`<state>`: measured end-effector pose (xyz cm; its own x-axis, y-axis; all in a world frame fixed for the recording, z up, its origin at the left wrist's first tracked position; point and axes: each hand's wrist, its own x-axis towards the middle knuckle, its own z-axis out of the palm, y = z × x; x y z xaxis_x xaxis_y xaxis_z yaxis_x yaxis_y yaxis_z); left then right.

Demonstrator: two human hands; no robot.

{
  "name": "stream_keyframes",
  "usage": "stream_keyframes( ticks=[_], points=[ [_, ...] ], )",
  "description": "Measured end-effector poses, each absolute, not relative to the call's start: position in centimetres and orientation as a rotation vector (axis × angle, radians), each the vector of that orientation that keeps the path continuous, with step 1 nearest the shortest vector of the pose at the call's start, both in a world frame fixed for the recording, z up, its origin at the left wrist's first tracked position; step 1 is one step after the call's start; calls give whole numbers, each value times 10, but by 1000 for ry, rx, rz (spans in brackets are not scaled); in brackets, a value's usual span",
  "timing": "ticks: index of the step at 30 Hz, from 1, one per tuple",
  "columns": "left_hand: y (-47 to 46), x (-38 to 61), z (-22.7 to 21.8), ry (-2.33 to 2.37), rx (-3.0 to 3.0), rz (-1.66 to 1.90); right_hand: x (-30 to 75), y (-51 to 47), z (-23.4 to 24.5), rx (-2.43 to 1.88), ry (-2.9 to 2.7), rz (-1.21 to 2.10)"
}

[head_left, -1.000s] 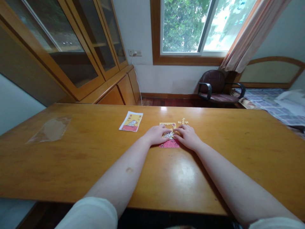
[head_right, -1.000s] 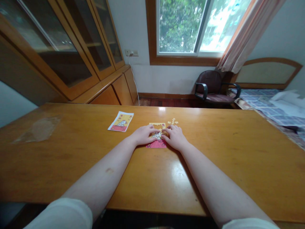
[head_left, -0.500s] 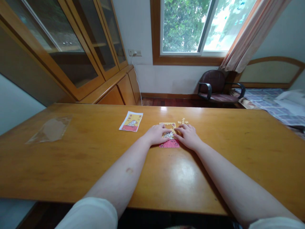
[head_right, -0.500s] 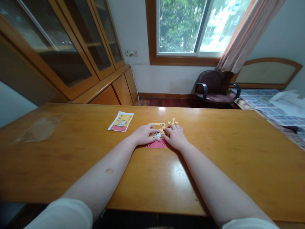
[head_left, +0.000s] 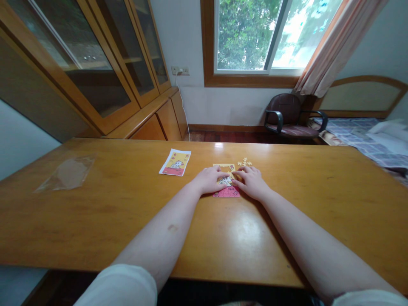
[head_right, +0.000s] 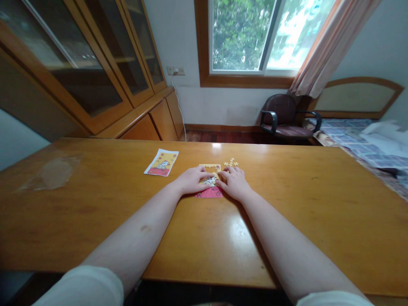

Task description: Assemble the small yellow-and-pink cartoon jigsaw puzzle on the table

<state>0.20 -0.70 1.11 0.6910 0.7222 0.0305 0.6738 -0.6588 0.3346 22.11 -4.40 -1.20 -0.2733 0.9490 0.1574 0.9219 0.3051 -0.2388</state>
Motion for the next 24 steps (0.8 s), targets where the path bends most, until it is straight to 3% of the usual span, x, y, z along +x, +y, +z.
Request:
stream_keyframes(
  ticks=[24],
  points=[
    [-6, 2, 8, 1122, 2586, 282, 221, -44, -14, -1758, -2232, 111]
  ],
)
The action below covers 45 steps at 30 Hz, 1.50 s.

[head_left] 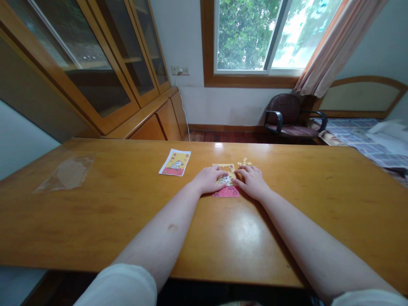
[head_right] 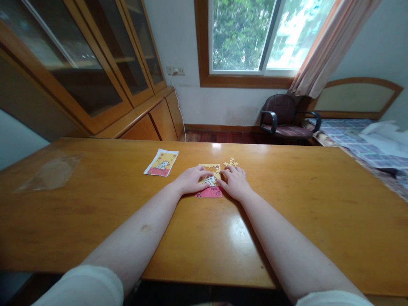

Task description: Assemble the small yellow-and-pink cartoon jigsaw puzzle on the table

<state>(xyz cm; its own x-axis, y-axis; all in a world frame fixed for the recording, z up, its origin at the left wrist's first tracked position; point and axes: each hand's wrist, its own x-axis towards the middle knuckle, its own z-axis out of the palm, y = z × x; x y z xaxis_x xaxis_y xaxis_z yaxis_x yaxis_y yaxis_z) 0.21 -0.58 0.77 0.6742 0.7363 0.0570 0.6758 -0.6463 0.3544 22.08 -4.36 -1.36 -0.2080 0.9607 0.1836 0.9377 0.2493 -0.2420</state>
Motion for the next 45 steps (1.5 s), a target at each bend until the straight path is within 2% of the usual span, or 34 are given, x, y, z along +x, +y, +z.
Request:
stream_keyframes(
  ticks=[9, 24, 38, 45],
  points=[
    [-6, 2, 9, 1129, 2587, 261, 220, -45, -11, -1747, -2232, 105],
    [-3, 1, 9, 1125, 2554, 245, 246, -37, -5, -1932, -1742, 22],
    [-4, 1, 8, 1093, 2544, 230, 265, -32, -5, -2062, -1689, -10],
    [5, -1, 3, 1237, 2353, 471, 266, -29, -5, -2241, -1688, 10]
  ],
)
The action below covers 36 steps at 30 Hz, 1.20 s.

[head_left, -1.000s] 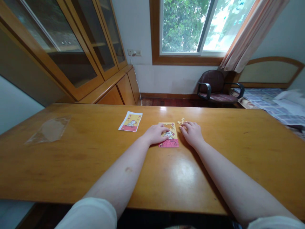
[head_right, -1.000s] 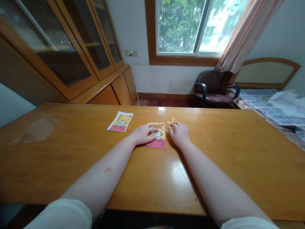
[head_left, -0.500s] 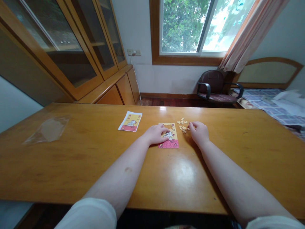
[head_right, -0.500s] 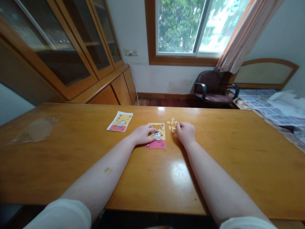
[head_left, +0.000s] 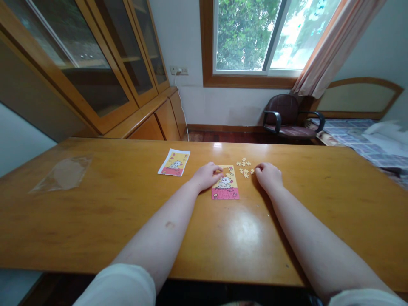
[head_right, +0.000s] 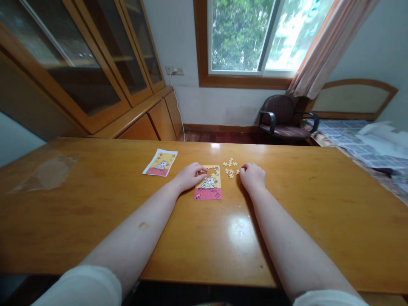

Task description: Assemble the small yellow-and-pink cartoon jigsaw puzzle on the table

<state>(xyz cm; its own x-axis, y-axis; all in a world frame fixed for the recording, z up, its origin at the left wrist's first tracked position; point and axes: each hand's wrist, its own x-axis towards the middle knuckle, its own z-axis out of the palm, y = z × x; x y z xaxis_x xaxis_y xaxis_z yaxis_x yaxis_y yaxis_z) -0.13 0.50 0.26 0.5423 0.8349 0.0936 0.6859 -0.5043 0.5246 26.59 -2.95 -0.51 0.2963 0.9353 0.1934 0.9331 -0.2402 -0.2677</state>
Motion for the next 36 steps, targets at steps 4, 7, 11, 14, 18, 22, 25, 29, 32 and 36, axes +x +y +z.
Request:
stream_keyframes(
  ticks=[4, 7, 11, 14, 18, 22, 25, 29, 32, 36],
  points=[
    [12, -5, -1, 1384, 2237, 607, 264, -28, -7, -2210, -1725, 49],
    [14, -6, -4, 1414, 2214, 625, 265, -27, -9, -2204, -1755, 83],
    [14, -6, -4, 1420, 2206, 621, 266, -27, -8, -2227, -1763, 109],
    [14, -6, -3, 1425, 2199, 622, 264, -29, -4, -2249, -1810, 88],
    [15, -6, -4, 1420, 2201, 635, 260, -31, 1, -2286, -1858, 65],
    [16, -6, -7, 1416, 2190, 652, 258, -28, 2, -2349, -1865, 101],
    [16, -5, -7, 1420, 2184, 647, 257, -25, 0, -2391, -1870, 124],
    [16, -5, -7, 1416, 2180, 650, 257, -24, -3, -2383, -1850, 126],
    [16, -5, -8, 1406, 2185, 654, 256, -25, -5, -2326, -1850, 127],
    [15, -5, -7, 1404, 2176, 647, 256, -25, -8, -2220, -1854, 124]
  ],
)
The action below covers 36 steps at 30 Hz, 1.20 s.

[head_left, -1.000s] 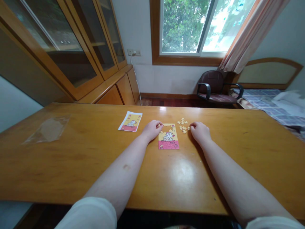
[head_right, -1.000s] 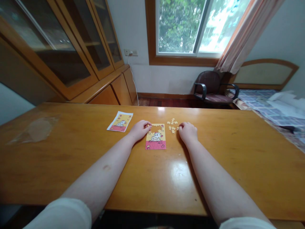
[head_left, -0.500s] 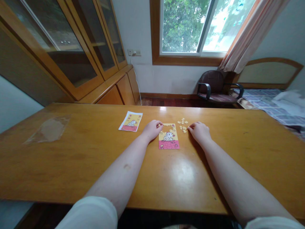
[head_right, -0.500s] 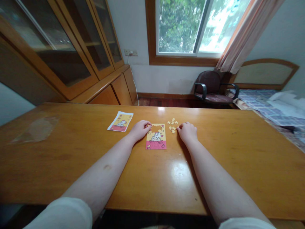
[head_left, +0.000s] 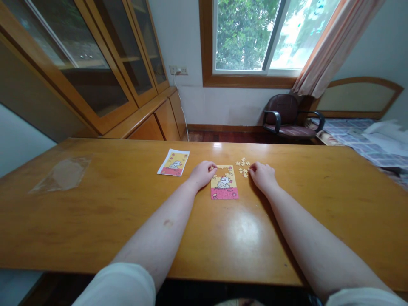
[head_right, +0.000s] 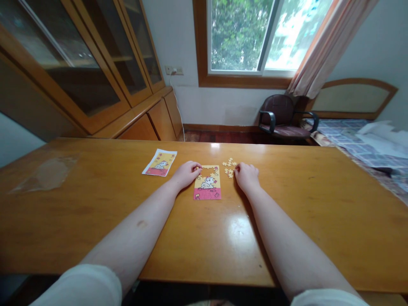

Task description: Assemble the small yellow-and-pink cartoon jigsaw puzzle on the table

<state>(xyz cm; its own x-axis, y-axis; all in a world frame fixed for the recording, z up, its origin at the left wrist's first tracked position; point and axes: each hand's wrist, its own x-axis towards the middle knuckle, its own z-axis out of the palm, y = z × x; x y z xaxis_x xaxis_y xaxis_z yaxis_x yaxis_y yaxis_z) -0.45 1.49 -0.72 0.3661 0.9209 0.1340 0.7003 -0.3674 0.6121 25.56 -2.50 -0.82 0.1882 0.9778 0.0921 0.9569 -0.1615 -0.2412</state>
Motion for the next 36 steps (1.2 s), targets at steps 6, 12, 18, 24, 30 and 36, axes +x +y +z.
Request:
stream_keyframes(
  ticks=[6, 12, 18, 24, 30, 36],
  points=[
    [13, -4, -3, 1418, 2169, 622, 253, -28, -8, -1722, -1989, 162],
    [15, -3, -6, 1415, 2179, 633, 226, -40, -8, -1310, -2164, 532],
    [16, -3, -9, 1409, 2207, 638, 218, -40, -15, -1278, -2226, 475],
    [13, -3, -5, 1387, 2259, 585, 227, -41, -12, -1180, -2273, 388],
    [6, -1, 0, 1118, 2411, 511, 225, -47, -3, -1010, -2374, 437],
    [0, 0, 3, 983, 2487, 387, 225, -48, 0, -1059, -2449, 481]
  ],
)
